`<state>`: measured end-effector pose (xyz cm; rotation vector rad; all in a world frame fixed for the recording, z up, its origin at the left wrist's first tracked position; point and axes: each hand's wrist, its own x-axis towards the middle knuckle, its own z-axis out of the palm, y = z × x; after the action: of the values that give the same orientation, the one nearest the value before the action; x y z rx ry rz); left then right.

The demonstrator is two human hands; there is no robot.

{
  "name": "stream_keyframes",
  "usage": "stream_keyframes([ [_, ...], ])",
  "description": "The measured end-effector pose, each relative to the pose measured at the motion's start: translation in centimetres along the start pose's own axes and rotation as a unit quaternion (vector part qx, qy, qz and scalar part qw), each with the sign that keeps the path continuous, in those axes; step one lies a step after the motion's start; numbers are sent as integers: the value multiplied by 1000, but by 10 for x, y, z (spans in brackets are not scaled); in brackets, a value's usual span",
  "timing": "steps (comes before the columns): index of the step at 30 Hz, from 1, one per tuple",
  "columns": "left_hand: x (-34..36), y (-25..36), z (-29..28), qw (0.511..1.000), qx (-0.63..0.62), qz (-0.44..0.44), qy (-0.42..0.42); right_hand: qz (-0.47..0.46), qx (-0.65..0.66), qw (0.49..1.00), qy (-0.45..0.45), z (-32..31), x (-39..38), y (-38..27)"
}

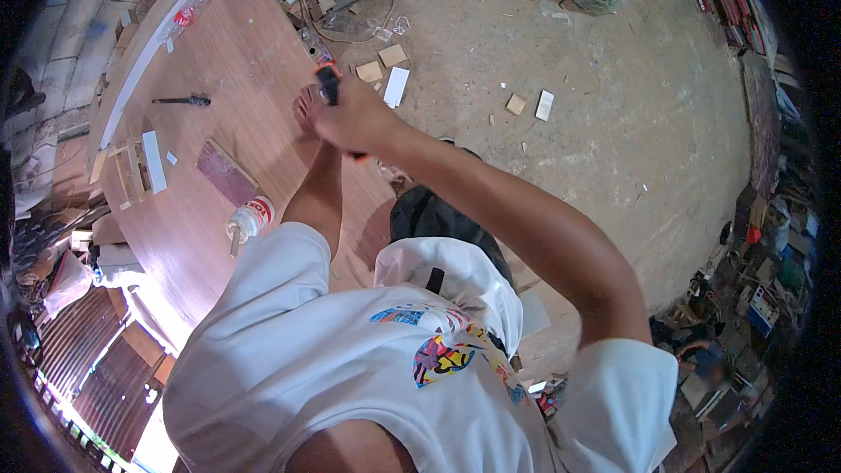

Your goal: Sawing small wooden blocks and sanding them as part of a woodworking project.

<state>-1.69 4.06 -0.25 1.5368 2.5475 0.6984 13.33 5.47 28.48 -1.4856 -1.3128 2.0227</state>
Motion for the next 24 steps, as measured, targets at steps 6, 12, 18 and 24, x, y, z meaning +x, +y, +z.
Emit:
stream_keyframes([
  [6,-3,0,-5,997,27,70,15,60,35,998,10,23,71,25],
  [12,-7,6,1,996,30,70,37,71,22,997,-14,20,32,-17],
  [18,-7,3,13,997,12,50,64,49,41,996,-64,5,10,-21],
  [24,-1,-9,12,995,21,93,12,-198,-156,947,198,40,78,90],
])
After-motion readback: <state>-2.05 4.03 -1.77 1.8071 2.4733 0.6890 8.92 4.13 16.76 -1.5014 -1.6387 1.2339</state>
